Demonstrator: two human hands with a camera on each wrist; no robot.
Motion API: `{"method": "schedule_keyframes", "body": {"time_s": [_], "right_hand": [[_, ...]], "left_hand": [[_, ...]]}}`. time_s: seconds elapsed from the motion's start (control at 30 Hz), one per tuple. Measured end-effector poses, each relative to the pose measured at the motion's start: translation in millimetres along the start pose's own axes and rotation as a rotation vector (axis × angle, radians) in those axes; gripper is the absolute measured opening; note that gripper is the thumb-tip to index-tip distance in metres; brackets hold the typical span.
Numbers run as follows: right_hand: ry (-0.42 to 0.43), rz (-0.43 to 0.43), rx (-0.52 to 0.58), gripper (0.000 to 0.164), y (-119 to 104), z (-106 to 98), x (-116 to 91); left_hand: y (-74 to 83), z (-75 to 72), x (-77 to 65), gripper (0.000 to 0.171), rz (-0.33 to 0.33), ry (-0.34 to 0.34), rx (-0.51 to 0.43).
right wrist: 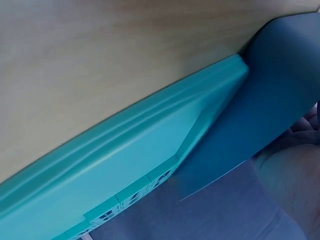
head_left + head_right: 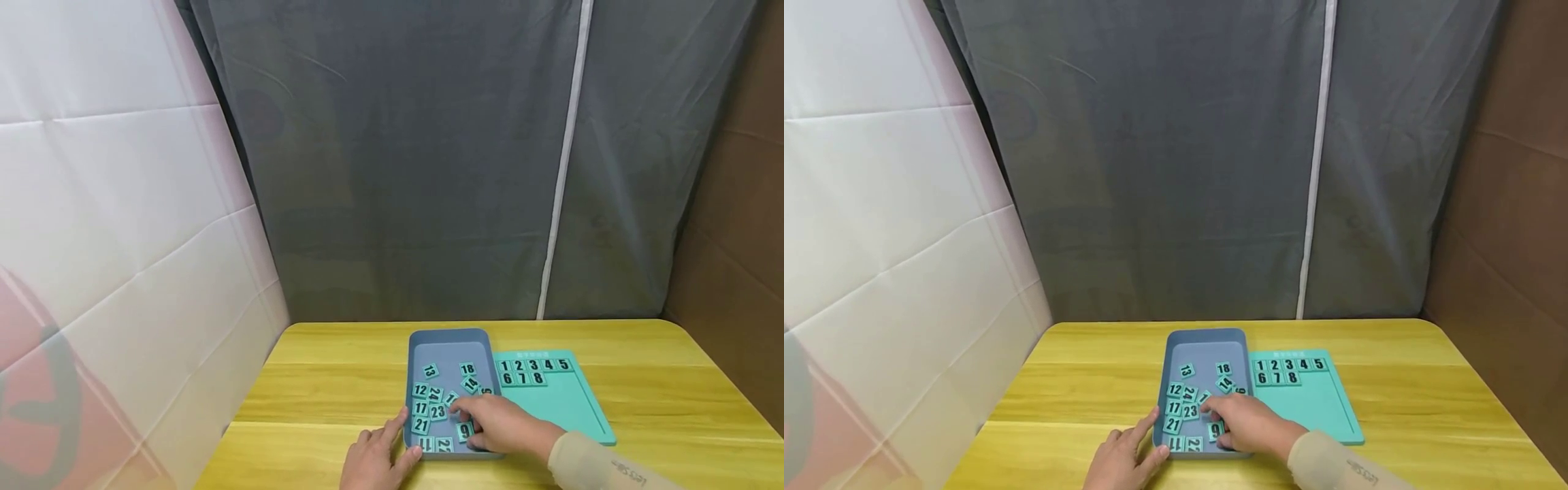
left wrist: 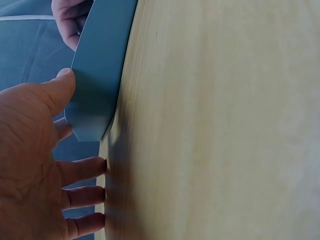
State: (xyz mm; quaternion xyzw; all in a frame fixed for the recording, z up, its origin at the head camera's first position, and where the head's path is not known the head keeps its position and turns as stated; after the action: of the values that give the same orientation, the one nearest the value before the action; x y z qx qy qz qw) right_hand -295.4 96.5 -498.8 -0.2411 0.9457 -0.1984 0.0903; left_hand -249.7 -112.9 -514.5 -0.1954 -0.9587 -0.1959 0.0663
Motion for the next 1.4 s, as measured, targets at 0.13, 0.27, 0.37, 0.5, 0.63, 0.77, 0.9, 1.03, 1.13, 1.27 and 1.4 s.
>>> {"method": "schedule_keyframes", "body": {"time_s": [0.13,0.27,0.37,0.5,0.63,0.77,0.9,1.03,1.13,1.27,1.4], "right_hand": [[0.079,-0.010,0.034,0.051,6,-12,-5],[0.179,0.029,0.093,0.052,29,-41,-13],[0.253,0.116,0.111,0.054,61,-65,-21],[0.337,0.268,0.085,0.056,115,-87,-34],[0.318,0.357,0.046,0.057,152,-87,-46],[0.271,0.348,0.003,0.056,163,-78,-48],[0.294,0.305,-0.058,0.055,159,-74,-47],[0.339,0.286,-0.108,0.054,156,-72,-45],[0.365,0.291,-0.131,0.053,158,-71,-43],[0.377,0.291,-0.123,0.051,161,-70,-42],[0.334,0.308,-0.092,0.051,162,-68,-40]], "left_hand": [[0.9,-0.5,-0.3,0.068,0.010,0.005,0.001],[1.4,-0.6,-0.6,0.068,0.004,0.009,-0.011],[1.0,0.1,0.4,0.069,-0.012,-0.004,-0.026],[-0.1,0.3,1.0,0.069,-0.018,-0.018,-0.027],[-2.7,0.1,-1.0,0.069,-0.018,-0.021,-0.019],[-4.4,0.0,-1.3,0.069,-0.023,-0.026,-0.015],[-3.6,0.2,-0.6,0.070,-0.027,-0.030,-0.018],[-2.3,0.3,-1.3,0.070,-0.017,-0.029,-0.009],[-1.0,-0.3,-1.5,0.070,-0.013,-0.026,-0.009],[-0.1,-1.7,-1.7,0.069,-0.017,-0.012,-0.013],[-0.7,-1.8,-2.4,0.069,-0.024,-0.007,-0.018]]}}
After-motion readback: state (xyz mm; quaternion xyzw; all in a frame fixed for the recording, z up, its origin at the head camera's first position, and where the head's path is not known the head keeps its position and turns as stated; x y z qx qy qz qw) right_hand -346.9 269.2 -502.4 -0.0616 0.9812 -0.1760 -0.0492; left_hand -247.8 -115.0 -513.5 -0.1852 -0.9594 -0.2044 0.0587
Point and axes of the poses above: each hand's wrist, its own x-axis towards the middle knuckle, its own z-axis out of the palm, y = z × x, the point moved 7 cm from there along x, towards the middle knuckle, and after that the axes turned 10 degrees about z, right-handed, at the moved point
